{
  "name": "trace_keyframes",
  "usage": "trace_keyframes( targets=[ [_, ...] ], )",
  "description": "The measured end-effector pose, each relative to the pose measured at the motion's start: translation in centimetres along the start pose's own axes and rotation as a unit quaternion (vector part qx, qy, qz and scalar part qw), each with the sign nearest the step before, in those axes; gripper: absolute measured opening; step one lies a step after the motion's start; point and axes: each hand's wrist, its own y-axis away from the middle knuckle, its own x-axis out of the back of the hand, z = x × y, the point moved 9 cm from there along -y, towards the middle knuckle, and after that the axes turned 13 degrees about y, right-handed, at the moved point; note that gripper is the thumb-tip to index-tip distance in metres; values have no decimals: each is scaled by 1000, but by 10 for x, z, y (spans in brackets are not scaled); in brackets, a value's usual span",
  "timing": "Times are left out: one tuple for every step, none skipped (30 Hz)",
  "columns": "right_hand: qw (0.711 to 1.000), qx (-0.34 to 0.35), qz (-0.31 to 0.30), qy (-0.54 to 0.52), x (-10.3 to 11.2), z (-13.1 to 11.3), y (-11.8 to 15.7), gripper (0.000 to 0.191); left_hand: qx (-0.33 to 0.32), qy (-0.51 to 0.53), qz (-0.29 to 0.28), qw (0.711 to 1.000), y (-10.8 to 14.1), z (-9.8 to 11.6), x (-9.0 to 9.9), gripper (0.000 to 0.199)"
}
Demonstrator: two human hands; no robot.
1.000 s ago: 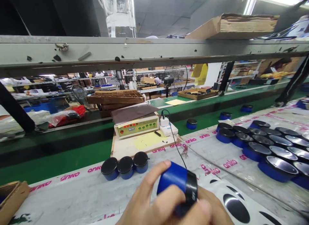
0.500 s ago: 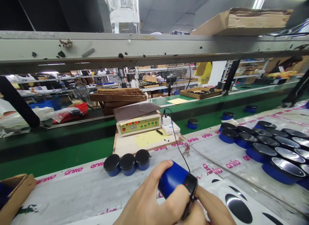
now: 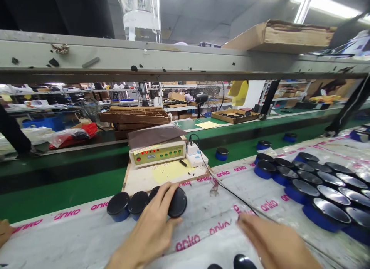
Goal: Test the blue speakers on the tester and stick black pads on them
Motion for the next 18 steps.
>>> trace_keyframes(
  targets=[
    [994, -106, -27, 5, -6, 41, -11, 28, 18, -5, 1, 1000, -6, -7, -1, 65],
    [966, -243, -78, 40, -18, 89, -18, 34, 24, -11, -8, 1000, -12, -12, -5, 63],
    [950, -291, -94, 55, -26, 120, -32, 35, 20, -19, -17, 999, -17, -15, -10, 61],
    [941, -317, -105, 62, -37, 145, -48, 35, 14, -28, -22, 999, -23, -18, -15, 59],
    [933, -335, -119, 63, -51, 167, -65, 32, 13, -38, -21, 999, -28, -22, -18, 56],
    [925, -349, -137, 58, -68, 184, -79, 29, 21, -46, -14, 999, -32, -28, -20, 54],
    [919, -358, -155, 48, -84, 197, -91, 27, 35, -54, -8, 998, -35, -34, -19, 51],
    [916, -363, -170, 34, -99, 206, -100, 27, 51, -63, -4, 997, -37, -40, -18, 51],
    [913, -365, -182, 18, -110, 210, -106, 28, 67, -69, -3, 995, -39, -43, -17, 52],
    [912, -365, -187, 2, -118, 211, -111, 28, 78, -70, -3, 995, -40, -44, -14, 55],
    [913, -363, -188, -15, -120, 208, -113, 27, 83, -61, -4, 995, -41, -41, -12, 58],
    [915, -358, -184, -33, -118, 202, -114, 27, 84, -35, -4, 996, -42, -35, -10, 60],
    [918, -349, -177, -55, -112, 192, -113, 27, 86, 13, 1, 996, -43, -27, -8, 59],
    [924, -333, -169, -82, -103, 178, -113, 28, 96, 89, 11, 991, -44, -19, -8, 57],
    [930, -309, -162, -114, -92, 159, -111, 30, 112, 190, 26, 975, -45, -13, -8, 53],
    [935, -278, -157, -151, -79, 136, -109, 32, 137, 307, 39, 941, -45, -8, -12, 52],
    [939, -238, -156, -193, -66, 109, -106, 36, 166, 423, 42, 890, -44, -4, -20, 52],
    [939, -201, -161, -227, -52, 82, -101, 41, 199, 524, 27, 828, -42, 0, -31, 54]
  ],
)
